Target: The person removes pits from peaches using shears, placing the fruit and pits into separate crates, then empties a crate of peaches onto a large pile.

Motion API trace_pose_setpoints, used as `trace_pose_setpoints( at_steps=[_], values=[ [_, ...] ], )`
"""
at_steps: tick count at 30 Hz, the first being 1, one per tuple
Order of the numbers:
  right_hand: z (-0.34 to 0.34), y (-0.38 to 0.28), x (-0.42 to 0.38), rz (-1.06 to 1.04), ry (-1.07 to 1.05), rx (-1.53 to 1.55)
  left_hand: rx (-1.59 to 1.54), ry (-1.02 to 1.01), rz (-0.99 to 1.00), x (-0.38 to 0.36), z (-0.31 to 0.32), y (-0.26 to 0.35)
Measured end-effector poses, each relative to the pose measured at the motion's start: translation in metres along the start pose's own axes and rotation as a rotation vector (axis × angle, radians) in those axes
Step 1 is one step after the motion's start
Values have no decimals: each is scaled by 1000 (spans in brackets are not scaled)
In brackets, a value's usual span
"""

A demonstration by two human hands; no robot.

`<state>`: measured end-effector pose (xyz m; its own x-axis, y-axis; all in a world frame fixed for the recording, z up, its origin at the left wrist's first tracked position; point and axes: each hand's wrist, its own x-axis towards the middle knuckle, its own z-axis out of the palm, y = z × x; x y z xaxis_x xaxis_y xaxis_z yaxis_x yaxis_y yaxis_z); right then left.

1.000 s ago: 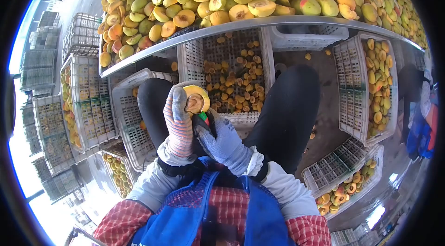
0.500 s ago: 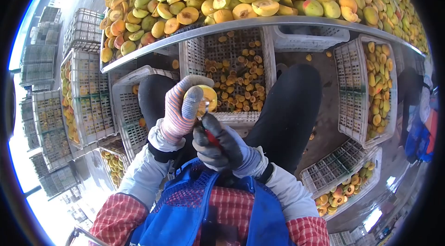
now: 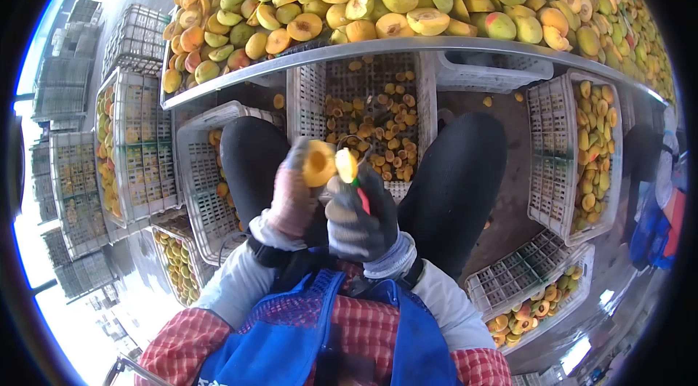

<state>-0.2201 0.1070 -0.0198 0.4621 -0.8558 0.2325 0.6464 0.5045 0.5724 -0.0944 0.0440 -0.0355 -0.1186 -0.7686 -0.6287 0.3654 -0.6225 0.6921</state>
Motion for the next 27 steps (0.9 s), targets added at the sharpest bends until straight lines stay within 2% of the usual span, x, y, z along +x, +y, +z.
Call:
trace_pose_setpoints(
  at_steps=[1,2,4,5,6,7,9,11,13,15,16,18,19,21,24,25,26,27],
  values=[
    [-11,-7,-5,-63,92,15,278,-1,231,-7,-11,16],
    [-28,-16,-17,-62,201,78,226,2,405,-16,-17,34],
    [-51,-25,-24,21,226,143,393,241,717,-19,-36,79],
    [-55,-30,-21,74,233,169,507,274,807,-6,-74,98],
    [-56,-32,-20,92,255,186,1048,418,897,-5,-88,124],
    [-54,-34,-18,84,270,168,1648,543,804,4,-116,143],
    [-53,-38,-13,51,312,138,2096,732,445,16,-94,164],
    [-62,-44,-5,37,351,103,1773,526,845,41,-52,176],
    [-71,-51,-2,5,470,55,1801,376,656,82,-8,193],
    [-68,-60,-3,-26,484,-13,2026,385,463,137,20,196],
    [-65,-64,-4,-41,492,-45,2079,340,418,154,21,198],
    [-58,-70,-5,-132,663,-161,2188,234,333,179,26,199],
    [-54,-72,-6,-179,751,-219,2164,122,318,184,26,204],
    [-48,-67,-2,-229,917,-371,2037,132,522,173,19,197],
    [-22,-54,18,-245,1019,-666,1485,-127,746,143,-12,182],
    [-13,-48,20,-235,1033,-770,870,-253,433,104,10,168],
    [-9,-44,18,-264,946,-756,586,-236,217,80,16,153],
    [-6,-38,21,-293,870,-788,573,-297,151,68,11,138]
  ],
)
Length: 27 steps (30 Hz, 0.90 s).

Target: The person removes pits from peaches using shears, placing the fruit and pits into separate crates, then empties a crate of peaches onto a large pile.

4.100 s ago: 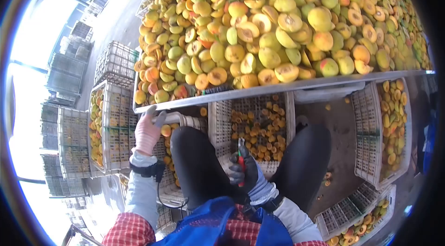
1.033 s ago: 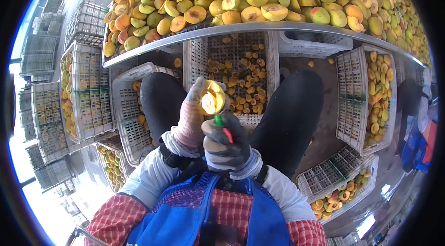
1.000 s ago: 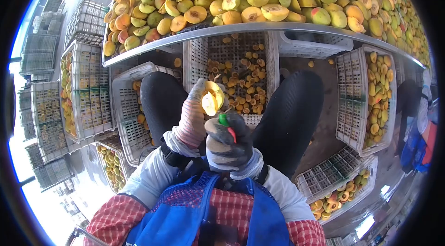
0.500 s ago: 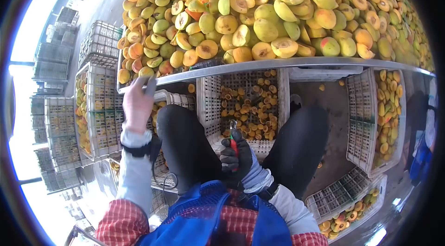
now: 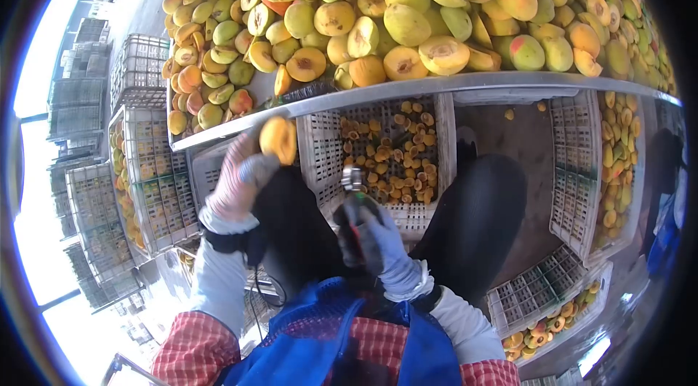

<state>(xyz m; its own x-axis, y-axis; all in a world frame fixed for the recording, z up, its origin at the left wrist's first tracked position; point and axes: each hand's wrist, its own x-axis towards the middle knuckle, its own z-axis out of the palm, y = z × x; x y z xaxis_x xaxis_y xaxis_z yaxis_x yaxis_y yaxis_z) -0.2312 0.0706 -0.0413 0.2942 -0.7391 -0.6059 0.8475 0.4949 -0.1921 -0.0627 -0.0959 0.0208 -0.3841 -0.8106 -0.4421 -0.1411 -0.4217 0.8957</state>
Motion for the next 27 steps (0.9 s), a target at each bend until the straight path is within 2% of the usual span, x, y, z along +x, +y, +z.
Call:
trace_pose_setpoints(
  at_steps=[1,3,5,7,10,13,16,19,20,22,26,27],
  values=[
    [10,5,-1,-60,-54,1,-56,-69,52,-12,15,-6],
    [24,0,-6,-115,-216,-118,-305,-146,-43,-33,39,-15],
    [24,9,-8,-251,-104,-468,-486,-105,-37,-42,57,-30],
    [21,18,-7,-453,-65,-672,-589,-2,10,-49,72,-33],
    [21,20,-11,-638,-27,-820,-320,125,82,-57,81,-43],
    [33,17,-25,-739,57,-957,-277,197,114,-60,84,-53],
    [26,25,-22,-747,135,-972,-199,257,175,-65,92,-52],
    [27,14,-14,-809,158,-528,-82,303,230,-66,92,-54],
    [26,-3,-19,-788,271,-896,-5,267,228,-67,91,-53],
    [23,3,-6,-1009,191,-956,152,190,216,-71,90,-51],
    [23,4,-19,-1075,182,-1173,146,138,164,-73,91,-49],
    [24,9,-24,-1089,152,-1197,6,135,135,-71,91,-55]
  ],
)
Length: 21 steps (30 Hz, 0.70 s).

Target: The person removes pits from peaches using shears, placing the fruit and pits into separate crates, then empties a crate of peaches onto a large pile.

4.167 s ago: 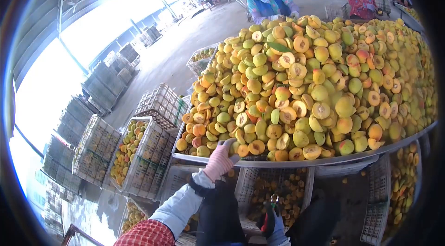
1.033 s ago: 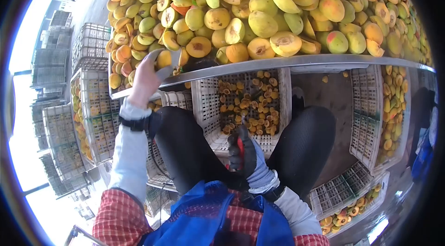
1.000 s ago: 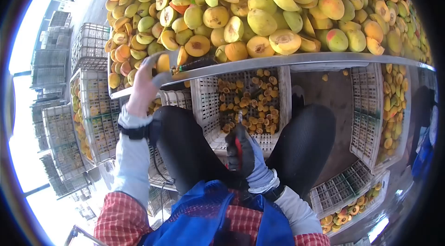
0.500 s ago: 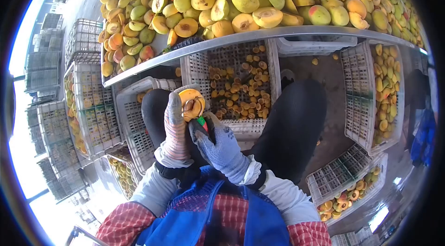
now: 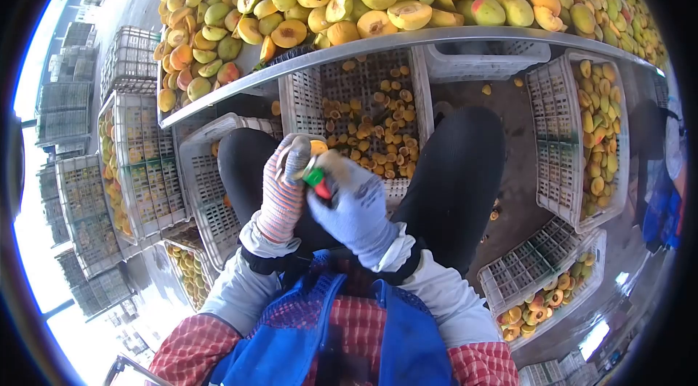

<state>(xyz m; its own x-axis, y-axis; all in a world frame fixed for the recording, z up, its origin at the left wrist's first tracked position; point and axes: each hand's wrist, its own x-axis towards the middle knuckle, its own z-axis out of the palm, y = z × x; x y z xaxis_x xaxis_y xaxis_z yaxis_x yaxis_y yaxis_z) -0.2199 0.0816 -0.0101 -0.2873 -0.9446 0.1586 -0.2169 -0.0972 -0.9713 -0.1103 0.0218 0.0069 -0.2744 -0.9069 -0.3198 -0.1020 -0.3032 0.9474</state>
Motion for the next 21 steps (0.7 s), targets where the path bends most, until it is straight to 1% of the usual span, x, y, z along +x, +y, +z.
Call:
trace_pose_setpoints(
  at_steps=[1,2,3,4,5,6,7,9,10,13,14,16,19,21],
  values=[
    [1,-3,-5,-33,-21,-8,-204,38,-22,-3,0,-9],
    [6,-1,-10,110,-17,269,-224,61,-64,-3,-3,-12],
    [0,-5,-9,247,-39,307,-245,84,-107,-2,-4,-8],
    [-11,-12,-7,385,-67,344,-184,93,-93,-2,-7,-5],
    [-16,-16,-6,522,-96,381,-188,73,-73,-2,-13,-3],
    [-13,-14,-11,462,-129,596,-206,66,-93,-3,-12,2],
    [-8,-10,-18,376,-158,443,-223,55,-115,-4,-10,6],
    [-2,-4,-28,206,-208,132,-174,63,-53,-5,-6,3],
    [-3,-5,-27,293,-250,117,-152,69,-20,-5,-5,1],
    [-4,-16,-27,240,-186,17,-136,140,83,-8,0,-9],
    [-2,-14,-29,249,-193,36,-87,153,102,-8,1,-8],
    [1,-7,-33,265,-207,74,-89,122,86,-10,1,-6],
    [0,-6,-33,329,-262,240,-69,80,90,-11,-2,-8],
    [2,-5,-36,315,-254,280,-54,61,82,-12,-4,-8]
  ],
)
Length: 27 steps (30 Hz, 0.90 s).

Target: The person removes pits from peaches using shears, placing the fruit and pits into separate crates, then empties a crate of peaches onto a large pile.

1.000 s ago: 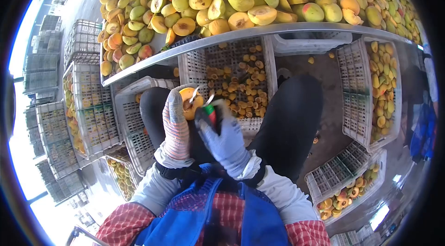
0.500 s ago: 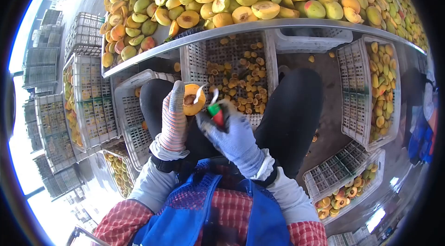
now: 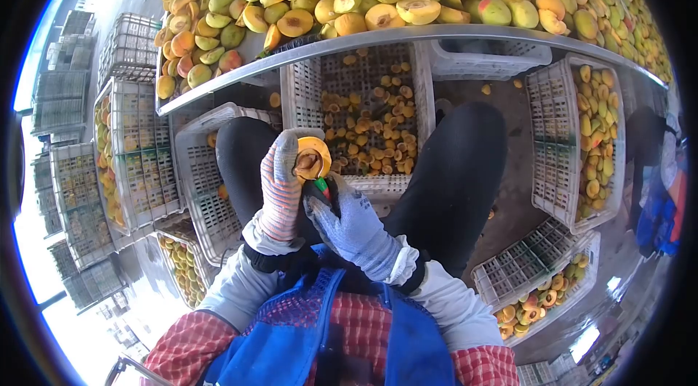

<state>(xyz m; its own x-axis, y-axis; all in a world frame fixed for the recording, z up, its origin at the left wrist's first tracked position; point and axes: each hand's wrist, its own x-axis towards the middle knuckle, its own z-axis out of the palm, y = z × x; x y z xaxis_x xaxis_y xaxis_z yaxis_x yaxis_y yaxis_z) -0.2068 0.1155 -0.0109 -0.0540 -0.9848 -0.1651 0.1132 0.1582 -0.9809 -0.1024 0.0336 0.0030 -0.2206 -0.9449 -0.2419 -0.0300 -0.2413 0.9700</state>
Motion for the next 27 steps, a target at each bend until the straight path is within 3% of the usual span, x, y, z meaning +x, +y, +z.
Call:
trace_pose_setpoints(
  at_steps=[3,7,10,13,17,20,21,25,27],
  values=[
    [0,3,-4,110,-40,118,11,-36,-47,-1,-2,0],
    [-6,2,-10,426,-145,408,-57,-152,-184,2,-4,9],
    [3,8,-18,362,-29,595,-76,-191,-230,4,-3,10],
    [-4,-9,-19,528,-133,959,-26,-243,-198,5,-5,9],
    [-15,-15,-13,574,-407,1007,32,-252,-127,7,-7,-8],
    [-13,-3,-11,694,-476,1280,-20,-186,-139,4,-1,-9],
    [-13,4,-6,746,-609,1509,-43,-201,-144,5,-2,-10],
    [-10,6,1,697,-770,1880,-152,-304,-287,7,-3,-5],
    [-9,4,2,657,-804,1993,-351,-221,-419,4,8,-1]
  ],
)
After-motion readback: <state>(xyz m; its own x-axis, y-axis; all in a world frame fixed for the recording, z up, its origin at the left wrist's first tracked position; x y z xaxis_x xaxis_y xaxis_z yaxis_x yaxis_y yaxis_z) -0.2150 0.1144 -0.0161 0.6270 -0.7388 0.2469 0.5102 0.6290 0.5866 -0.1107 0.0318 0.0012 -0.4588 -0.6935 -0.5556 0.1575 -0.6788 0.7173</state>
